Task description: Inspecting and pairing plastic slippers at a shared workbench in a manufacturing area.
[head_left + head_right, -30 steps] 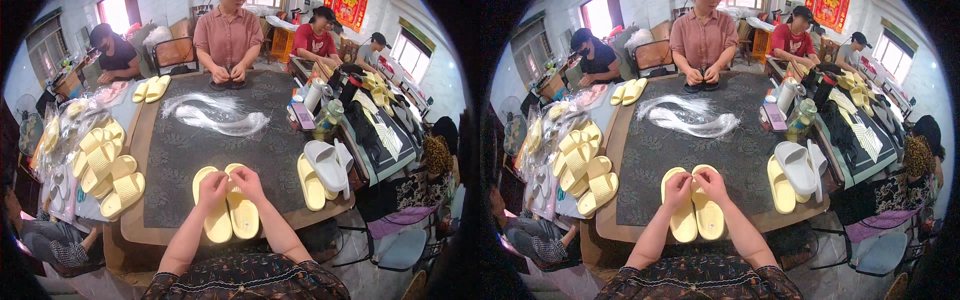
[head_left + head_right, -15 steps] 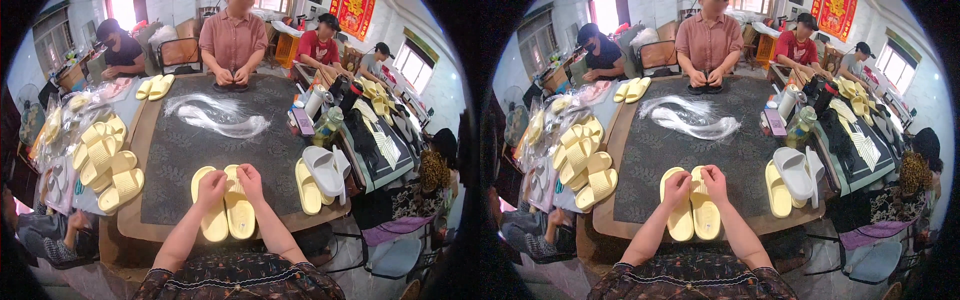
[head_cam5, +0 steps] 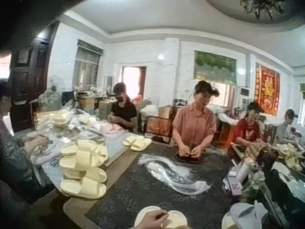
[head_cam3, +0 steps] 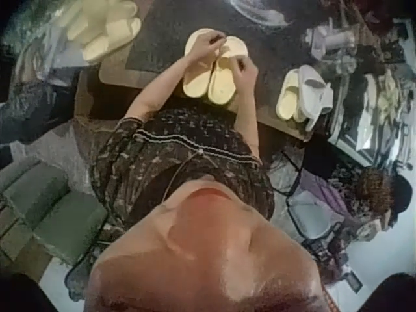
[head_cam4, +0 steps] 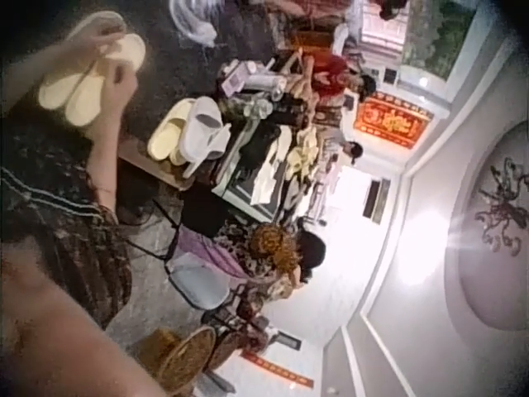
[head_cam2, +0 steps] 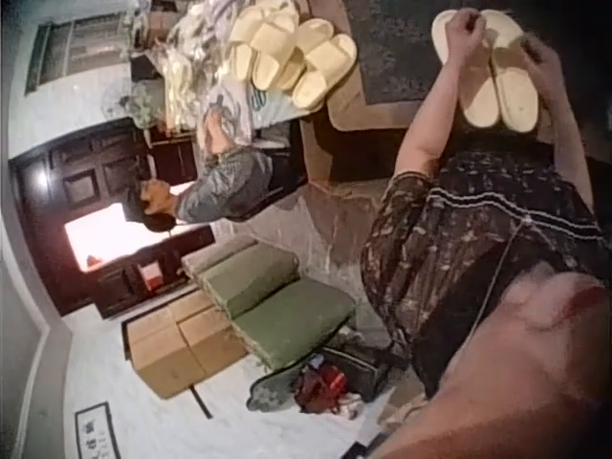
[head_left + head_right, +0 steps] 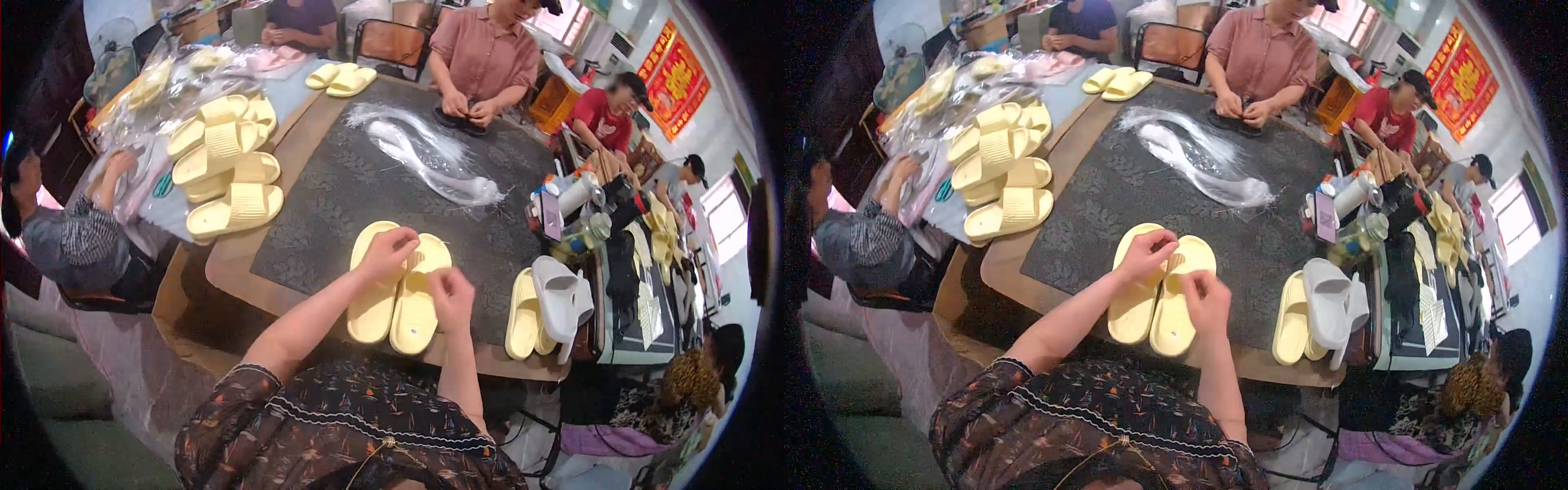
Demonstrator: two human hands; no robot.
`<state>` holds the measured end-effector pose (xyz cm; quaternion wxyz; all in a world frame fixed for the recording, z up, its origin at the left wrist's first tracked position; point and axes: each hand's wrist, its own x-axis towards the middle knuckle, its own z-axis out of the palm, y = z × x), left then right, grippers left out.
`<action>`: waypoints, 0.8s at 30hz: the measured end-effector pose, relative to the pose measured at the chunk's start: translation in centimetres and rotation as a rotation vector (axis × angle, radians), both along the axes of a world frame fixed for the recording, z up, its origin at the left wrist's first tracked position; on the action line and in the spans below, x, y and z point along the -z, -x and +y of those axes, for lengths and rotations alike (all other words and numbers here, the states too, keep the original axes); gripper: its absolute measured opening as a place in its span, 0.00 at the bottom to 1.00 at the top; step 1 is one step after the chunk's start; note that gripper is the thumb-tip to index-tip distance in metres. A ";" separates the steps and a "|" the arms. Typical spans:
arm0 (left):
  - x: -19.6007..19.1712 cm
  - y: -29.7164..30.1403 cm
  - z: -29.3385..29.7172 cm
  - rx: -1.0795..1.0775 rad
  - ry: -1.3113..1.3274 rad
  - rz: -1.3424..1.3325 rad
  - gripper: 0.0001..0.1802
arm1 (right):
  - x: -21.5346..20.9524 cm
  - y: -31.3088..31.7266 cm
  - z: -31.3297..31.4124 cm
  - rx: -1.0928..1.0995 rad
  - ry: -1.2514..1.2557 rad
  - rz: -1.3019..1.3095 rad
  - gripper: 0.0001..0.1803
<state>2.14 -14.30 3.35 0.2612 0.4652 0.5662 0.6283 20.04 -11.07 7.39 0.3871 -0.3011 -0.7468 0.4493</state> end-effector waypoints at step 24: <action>-6.3 37.0 -20.5 -1.485 0.463 0.940 0.36 | 2.8 2.8 -2.7 0.023 -0.328 -0.624 0.32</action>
